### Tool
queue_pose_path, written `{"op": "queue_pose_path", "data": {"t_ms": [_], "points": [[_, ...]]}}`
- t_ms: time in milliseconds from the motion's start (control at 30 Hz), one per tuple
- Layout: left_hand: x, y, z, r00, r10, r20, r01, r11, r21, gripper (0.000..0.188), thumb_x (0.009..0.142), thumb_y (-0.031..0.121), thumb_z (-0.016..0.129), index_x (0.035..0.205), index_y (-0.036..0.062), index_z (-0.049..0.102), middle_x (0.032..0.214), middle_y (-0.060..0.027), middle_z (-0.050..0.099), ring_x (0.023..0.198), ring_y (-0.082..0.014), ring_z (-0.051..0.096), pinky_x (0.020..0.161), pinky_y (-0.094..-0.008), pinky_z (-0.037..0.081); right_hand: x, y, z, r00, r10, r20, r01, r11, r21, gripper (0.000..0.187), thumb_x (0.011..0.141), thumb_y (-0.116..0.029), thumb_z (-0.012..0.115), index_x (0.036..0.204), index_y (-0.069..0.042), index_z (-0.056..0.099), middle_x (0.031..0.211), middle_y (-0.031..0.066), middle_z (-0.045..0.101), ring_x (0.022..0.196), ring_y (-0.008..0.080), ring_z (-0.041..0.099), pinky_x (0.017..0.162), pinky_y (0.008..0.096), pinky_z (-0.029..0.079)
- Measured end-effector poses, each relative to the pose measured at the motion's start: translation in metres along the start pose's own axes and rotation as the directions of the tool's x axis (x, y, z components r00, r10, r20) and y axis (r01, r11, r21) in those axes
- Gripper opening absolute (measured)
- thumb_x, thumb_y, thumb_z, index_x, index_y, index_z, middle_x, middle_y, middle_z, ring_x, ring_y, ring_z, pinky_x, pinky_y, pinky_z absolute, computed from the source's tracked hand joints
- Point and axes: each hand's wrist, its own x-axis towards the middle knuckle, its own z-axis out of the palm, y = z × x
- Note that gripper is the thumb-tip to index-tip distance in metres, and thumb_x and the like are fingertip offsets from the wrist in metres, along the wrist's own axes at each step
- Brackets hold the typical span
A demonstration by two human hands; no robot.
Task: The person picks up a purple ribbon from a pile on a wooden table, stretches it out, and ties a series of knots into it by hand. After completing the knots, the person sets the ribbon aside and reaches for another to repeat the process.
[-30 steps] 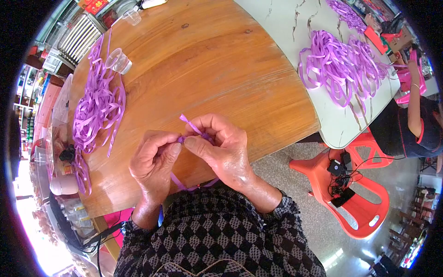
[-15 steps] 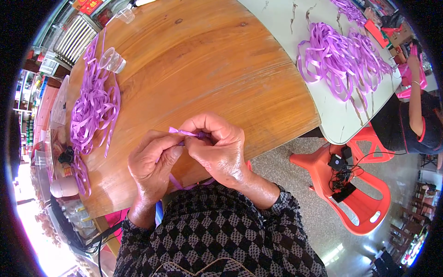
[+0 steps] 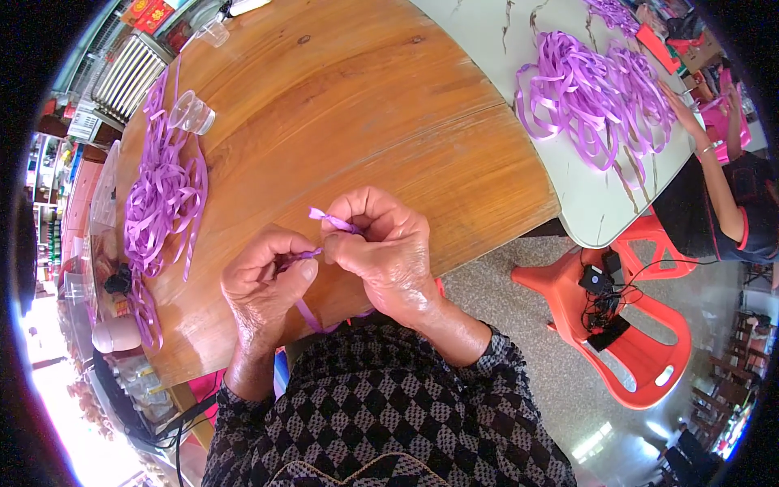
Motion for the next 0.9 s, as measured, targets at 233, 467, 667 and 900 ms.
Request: {"op": "queue_pose_path", "data": {"t_ms": [233,467,667,900], "points": [[0.003,0.006,-0.001,0.985,-0.140,0.099,0.163,0.947,-0.277,0.017,0.075,-0.004,0.061,0.091,-0.0027,0.057,0.084,-0.0039,0.060,0.075,-0.0070,0.056,0.069,-0.0184,0.044,0.001,-0.003,-0.003,1.000,0.014,0.027,-0.012,0.999,-0.039,0.015,0.071,0.011,0.055,0.085,0.004,0.054,0.074,0.0104,0.058,0.063,0.0140,0.057,0.059,0.0233,0.046],[0.005,0.003,-0.001,0.973,-0.207,0.099,0.229,0.849,-0.477,0.014,0.073,-0.004,0.062,0.086,-0.0029,0.059,0.080,-0.0031,0.061,0.074,-0.0077,0.056,0.067,-0.0190,0.045,0.001,-0.010,-0.003,0.988,0.153,0.026,-0.153,0.988,-0.030,0.015,0.073,0.007,0.057,0.087,0.004,0.055,0.074,0.0108,0.059,0.061,0.0117,0.055,0.054,0.0210,0.040],[0.004,0.002,0.000,0.972,-0.228,0.053,0.229,0.878,-0.421,0.014,0.072,-0.005,0.063,0.085,-0.0026,0.059,0.079,-0.0017,0.059,0.070,-0.0050,0.053,0.064,-0.0176,0.043,0.000,-0.012,-0.009,0.982,0.188,0.027,-0.185,0.980,-0.069,0.014,0.076,0.002,0.059,0.089,0.004,0.056,0.073,0.0098,0.060,0.058,0.0087,0.051,0.049,0.0196,0.033],[0.001,0.002,0.002,0.998,-0.049,-0.035,0.046,0.996,-0.074,0.015,0.072,-0.005,0.063,0.086,0.0010,0.058,0.082,0.0010,0.056,0.071,-0.0033,0.053,0.060,-0.0157,0.043,-0.002,-0.001,-0.012,0.990,0.076,0.115,-0.048,0.972,-0.231,0.012,0.084,-0.009,0.058,0.084,0.003,0.058,0.071,0.0027,0.058,0.064,0.0060,0.052,0.060,0.0191,0.042]]}}
